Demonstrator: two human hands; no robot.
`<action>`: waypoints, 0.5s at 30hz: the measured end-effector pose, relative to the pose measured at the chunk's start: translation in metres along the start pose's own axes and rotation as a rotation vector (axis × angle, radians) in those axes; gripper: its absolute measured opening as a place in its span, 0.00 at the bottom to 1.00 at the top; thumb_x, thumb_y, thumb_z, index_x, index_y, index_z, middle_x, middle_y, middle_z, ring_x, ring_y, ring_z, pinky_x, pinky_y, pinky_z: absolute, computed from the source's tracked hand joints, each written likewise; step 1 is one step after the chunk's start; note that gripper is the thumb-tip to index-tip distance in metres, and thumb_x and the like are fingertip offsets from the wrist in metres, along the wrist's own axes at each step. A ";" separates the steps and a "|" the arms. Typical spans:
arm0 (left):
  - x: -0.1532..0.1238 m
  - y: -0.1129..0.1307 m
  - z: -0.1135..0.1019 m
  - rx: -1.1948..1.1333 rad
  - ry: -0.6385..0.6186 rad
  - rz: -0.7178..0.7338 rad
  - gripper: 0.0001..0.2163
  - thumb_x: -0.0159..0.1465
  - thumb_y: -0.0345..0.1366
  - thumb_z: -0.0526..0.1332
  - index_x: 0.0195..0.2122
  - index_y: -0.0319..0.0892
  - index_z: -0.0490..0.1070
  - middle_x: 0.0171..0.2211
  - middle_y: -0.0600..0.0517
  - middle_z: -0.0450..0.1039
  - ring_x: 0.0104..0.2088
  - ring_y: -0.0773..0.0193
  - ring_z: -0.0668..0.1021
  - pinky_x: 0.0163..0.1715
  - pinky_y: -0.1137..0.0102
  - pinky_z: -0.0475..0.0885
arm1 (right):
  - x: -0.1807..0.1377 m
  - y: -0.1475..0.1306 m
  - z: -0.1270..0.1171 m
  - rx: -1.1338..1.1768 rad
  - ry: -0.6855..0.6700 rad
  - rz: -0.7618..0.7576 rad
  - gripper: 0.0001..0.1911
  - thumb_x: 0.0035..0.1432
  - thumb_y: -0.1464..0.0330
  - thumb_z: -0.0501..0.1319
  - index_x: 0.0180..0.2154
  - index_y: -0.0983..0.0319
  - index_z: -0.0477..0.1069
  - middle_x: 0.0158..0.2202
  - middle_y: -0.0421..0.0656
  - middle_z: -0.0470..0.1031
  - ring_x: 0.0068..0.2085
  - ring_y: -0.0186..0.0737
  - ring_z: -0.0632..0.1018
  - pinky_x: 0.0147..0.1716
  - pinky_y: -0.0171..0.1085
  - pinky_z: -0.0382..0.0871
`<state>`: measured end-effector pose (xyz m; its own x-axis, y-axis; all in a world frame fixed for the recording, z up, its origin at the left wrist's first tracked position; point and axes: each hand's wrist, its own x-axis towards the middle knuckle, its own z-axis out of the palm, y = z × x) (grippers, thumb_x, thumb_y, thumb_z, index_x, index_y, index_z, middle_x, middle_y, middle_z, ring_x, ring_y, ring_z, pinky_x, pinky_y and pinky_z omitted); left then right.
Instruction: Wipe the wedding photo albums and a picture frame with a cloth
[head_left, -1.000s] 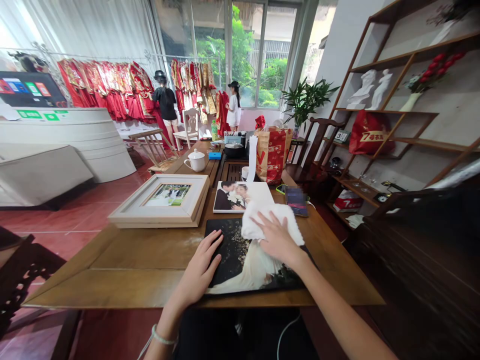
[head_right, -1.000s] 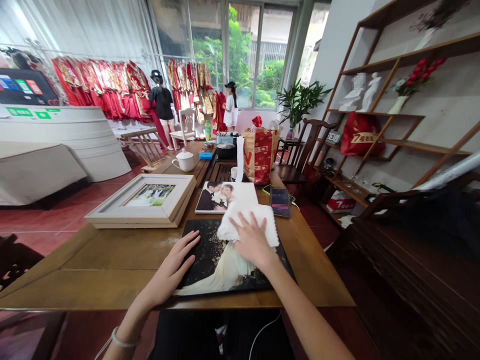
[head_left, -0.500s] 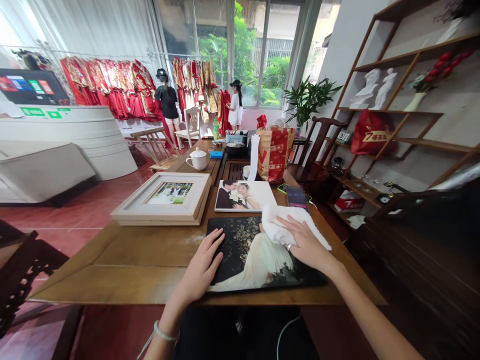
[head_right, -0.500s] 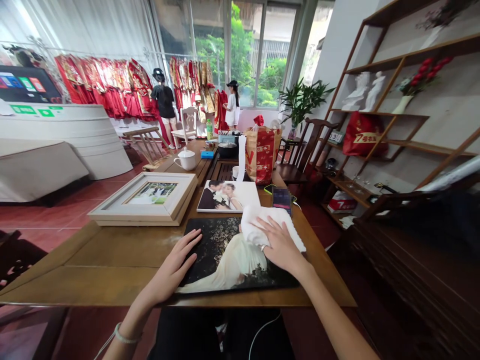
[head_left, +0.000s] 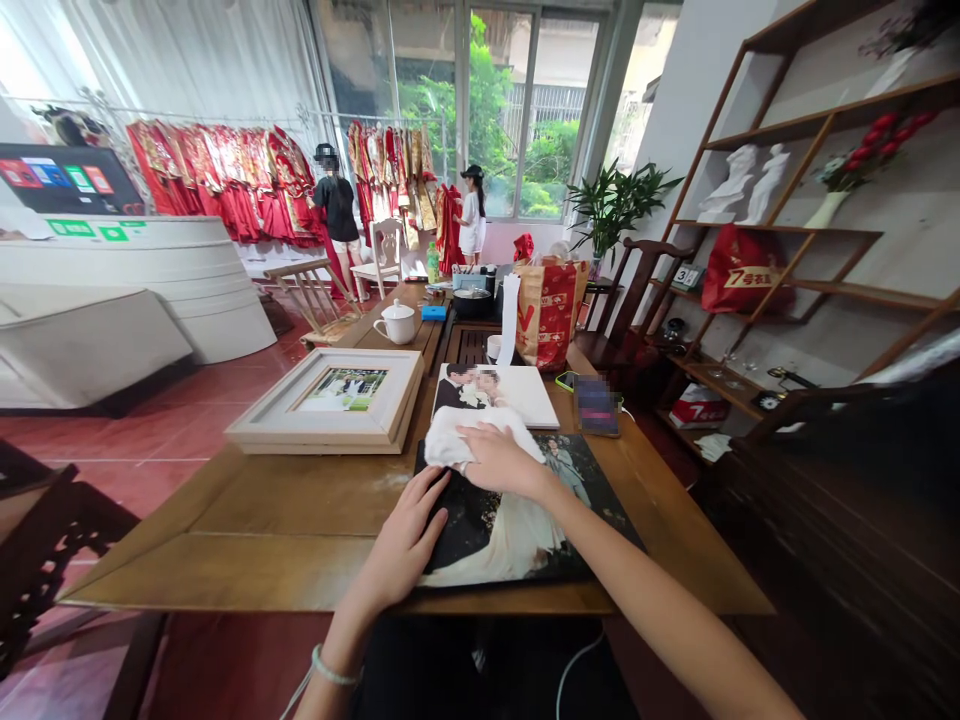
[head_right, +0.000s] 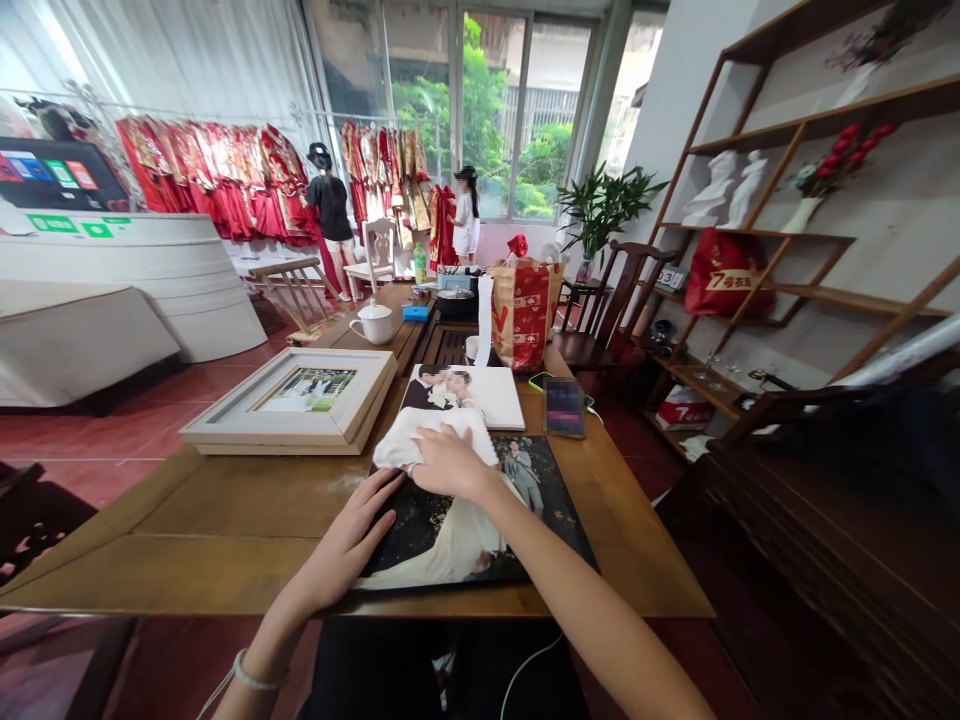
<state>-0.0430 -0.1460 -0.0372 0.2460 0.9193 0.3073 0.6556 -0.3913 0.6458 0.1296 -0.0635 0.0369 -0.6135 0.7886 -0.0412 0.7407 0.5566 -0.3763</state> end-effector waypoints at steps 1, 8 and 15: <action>0.000 -0.001 0.001 0.006 0.003 -0.005 0.20 0.69 0.38 0.49 0.61 0.45 0.61 0.64 0.47 0.57 0.65 0.53 0.59 0.64 0.54 0.53 | 0.005 -0.008 0.001 0.002 -0.005 -0.019 0.28 0.59 0.64 0.52 0.61 0.60 0.60 0.66 0.46 0.56 0.65 0.58 0.54 0.59 0.66 0.44; -0.001 -0.004 0.001 0.002 0.009 0.004 0.20 0.69 0.38 0.49 0.61 0.45 0.62 0.64 0.46 0.59 0.65 0.54 0.60 0.64 0.54 0.55 | 0.008 -0.012 0.007 0.002 0.051 -0.016 0.27 0.57 0.67 0.52 0.59 0.62 0.63 0.64 0.46 0.60 0.64 0.52 0.56 0.61 0.61 0.42; 0.000 0.001 -0.003 -0.022 -0.008 0.008 0.20 0.69 0.36 0.48 0.62 0.46 0.60 0.66 0.49 0.54 0.66 0.57 0.56 0.65 0.54 0.52 | -0.047 0.065 0.000 -0.030 0.180 0.220 0.28 0.58 0.69 0.53 0.60 0.64 0.61 0.63 0.49 0.60 0.64 0.49 0.57 0.62 0.57 0.41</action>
<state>-0.0445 -0.1469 -0.0341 0.2574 0.9163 0.3069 0.6380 -0.3996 0.6582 0.2067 -0.0638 0.0145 -0.3804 0.9236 0.0471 0.8602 0.3720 -0.3487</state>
